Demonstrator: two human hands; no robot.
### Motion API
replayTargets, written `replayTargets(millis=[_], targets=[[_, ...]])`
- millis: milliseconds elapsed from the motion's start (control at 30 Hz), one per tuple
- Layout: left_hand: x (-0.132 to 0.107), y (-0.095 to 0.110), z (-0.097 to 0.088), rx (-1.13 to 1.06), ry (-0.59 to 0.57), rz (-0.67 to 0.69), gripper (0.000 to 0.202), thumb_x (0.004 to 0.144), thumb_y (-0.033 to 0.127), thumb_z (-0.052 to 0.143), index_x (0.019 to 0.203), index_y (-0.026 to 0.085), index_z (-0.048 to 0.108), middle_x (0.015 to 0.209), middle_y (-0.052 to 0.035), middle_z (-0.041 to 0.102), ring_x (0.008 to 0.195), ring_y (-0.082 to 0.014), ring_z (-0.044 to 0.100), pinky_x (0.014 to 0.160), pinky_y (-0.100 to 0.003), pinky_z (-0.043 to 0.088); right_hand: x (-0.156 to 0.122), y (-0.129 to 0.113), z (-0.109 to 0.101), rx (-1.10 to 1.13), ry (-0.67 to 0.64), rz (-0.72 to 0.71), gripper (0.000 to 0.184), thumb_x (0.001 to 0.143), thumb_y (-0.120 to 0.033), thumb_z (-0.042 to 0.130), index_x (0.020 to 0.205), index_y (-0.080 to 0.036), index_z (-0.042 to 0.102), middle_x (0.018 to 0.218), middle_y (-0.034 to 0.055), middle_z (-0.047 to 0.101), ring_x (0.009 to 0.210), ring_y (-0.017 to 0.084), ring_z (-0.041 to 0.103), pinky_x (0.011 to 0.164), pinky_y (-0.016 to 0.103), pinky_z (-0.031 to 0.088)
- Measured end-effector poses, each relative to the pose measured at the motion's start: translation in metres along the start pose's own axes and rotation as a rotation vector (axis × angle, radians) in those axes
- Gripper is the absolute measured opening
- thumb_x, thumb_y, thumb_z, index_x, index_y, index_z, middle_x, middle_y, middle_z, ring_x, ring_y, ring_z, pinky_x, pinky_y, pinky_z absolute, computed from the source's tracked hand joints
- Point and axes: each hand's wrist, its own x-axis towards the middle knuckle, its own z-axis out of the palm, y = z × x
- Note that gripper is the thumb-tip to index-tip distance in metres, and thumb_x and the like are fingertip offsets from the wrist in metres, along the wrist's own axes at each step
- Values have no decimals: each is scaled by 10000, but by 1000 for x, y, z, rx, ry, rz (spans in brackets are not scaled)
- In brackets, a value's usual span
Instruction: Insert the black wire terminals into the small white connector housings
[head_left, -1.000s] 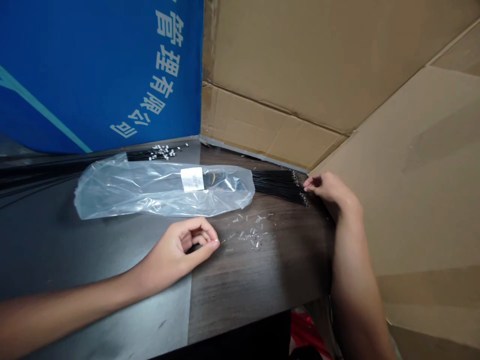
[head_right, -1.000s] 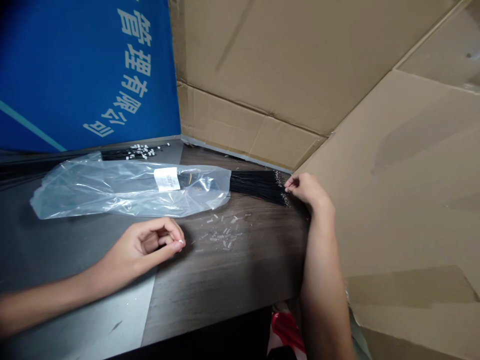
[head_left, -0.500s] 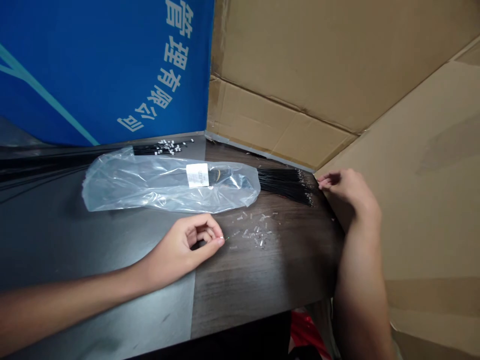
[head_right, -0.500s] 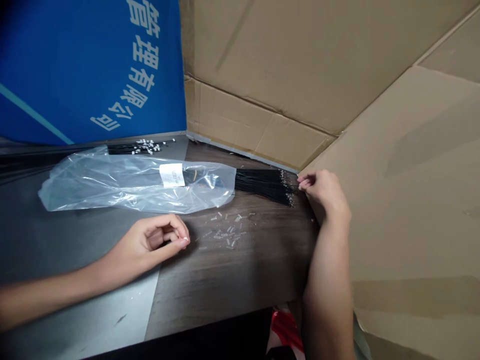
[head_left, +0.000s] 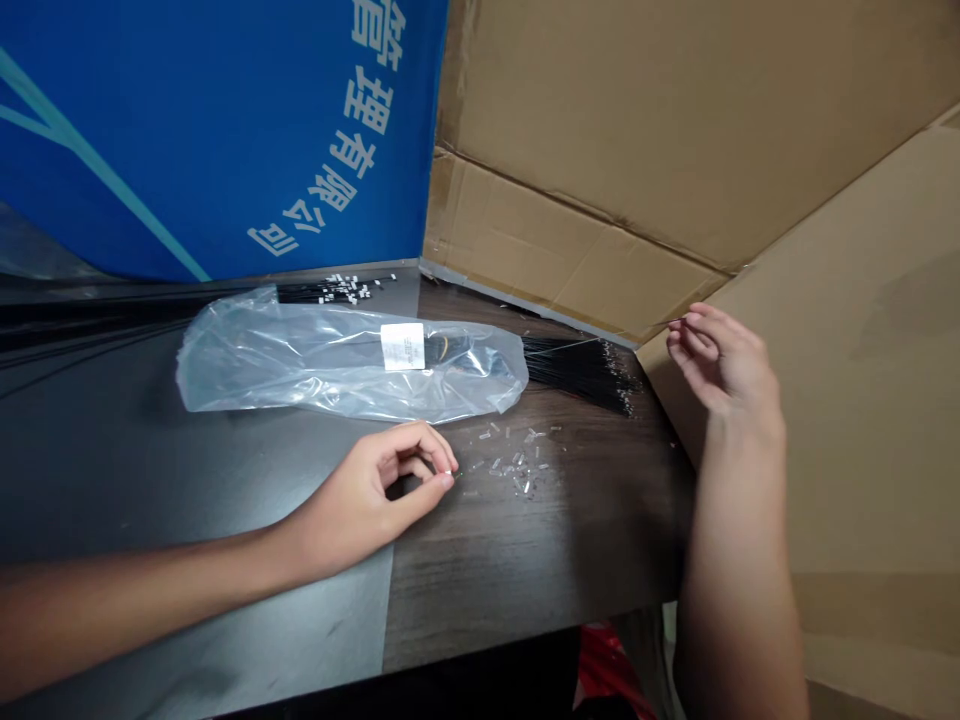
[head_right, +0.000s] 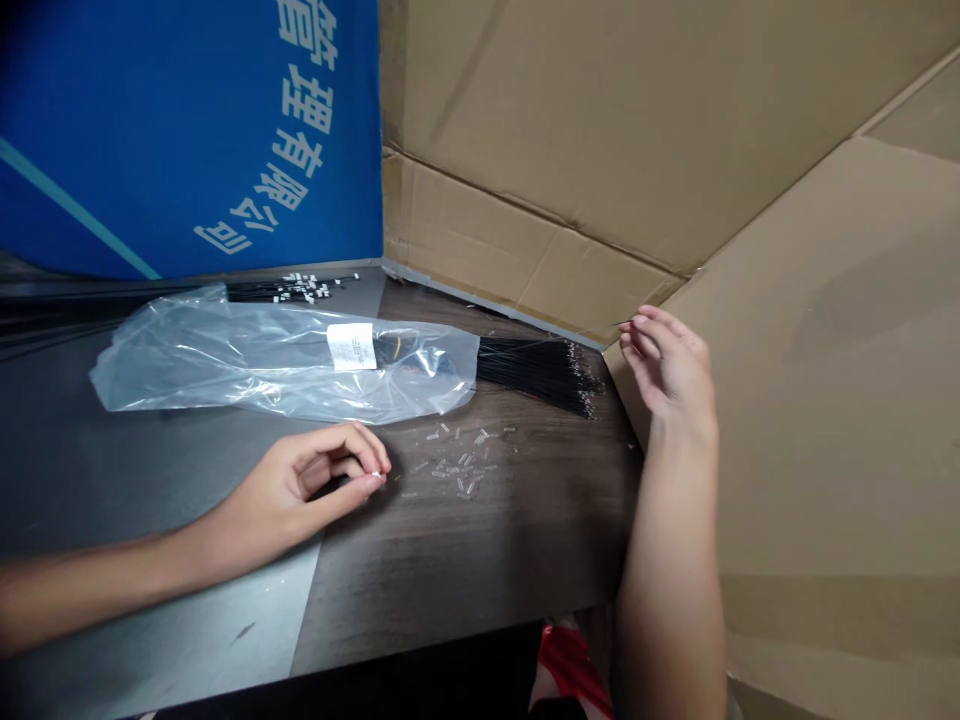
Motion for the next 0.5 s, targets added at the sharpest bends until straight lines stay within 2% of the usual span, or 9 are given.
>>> replayTargets(millis=[200,333,433,500], targets=[[-1,0,-1,0,-8,-42,236,978,348,699,931,120,667,974,-99,692,857,-153,661,752,-257,539,5,-5,2,407,153,22,134,934,17,553,895,-110,532,742,-28,538,670,29,587,600,115,462],[0,0,-1,-17,-11,-47,236,976,344,701,928,116,661,957,-93,687,847,-150,660,758,-259,539,0,-9,-1,656,166,-82,144,964,-48,491,846,-120,532,739,-26,513,647,14,594,583,122,449],[0,2,0,-67,-10,-55,242,968,336,720,934,106,651,940,-94,692,841,-146,674,774,-257,554,-15,-20,-5,797,109,-197,173,998,-112,487,836,-152,537,772,-29,544,657,5,592,583,137,461],[1,5,0,-120,-4,-58,247,955,326,736,940,104,630,908,-87,693,820,-144,684,758,-249,561,-29,-30,-8,804,93,-314,184,1036,-156,493,864,-170,554,823,-41,585,692,-11,591,610,120,472]])
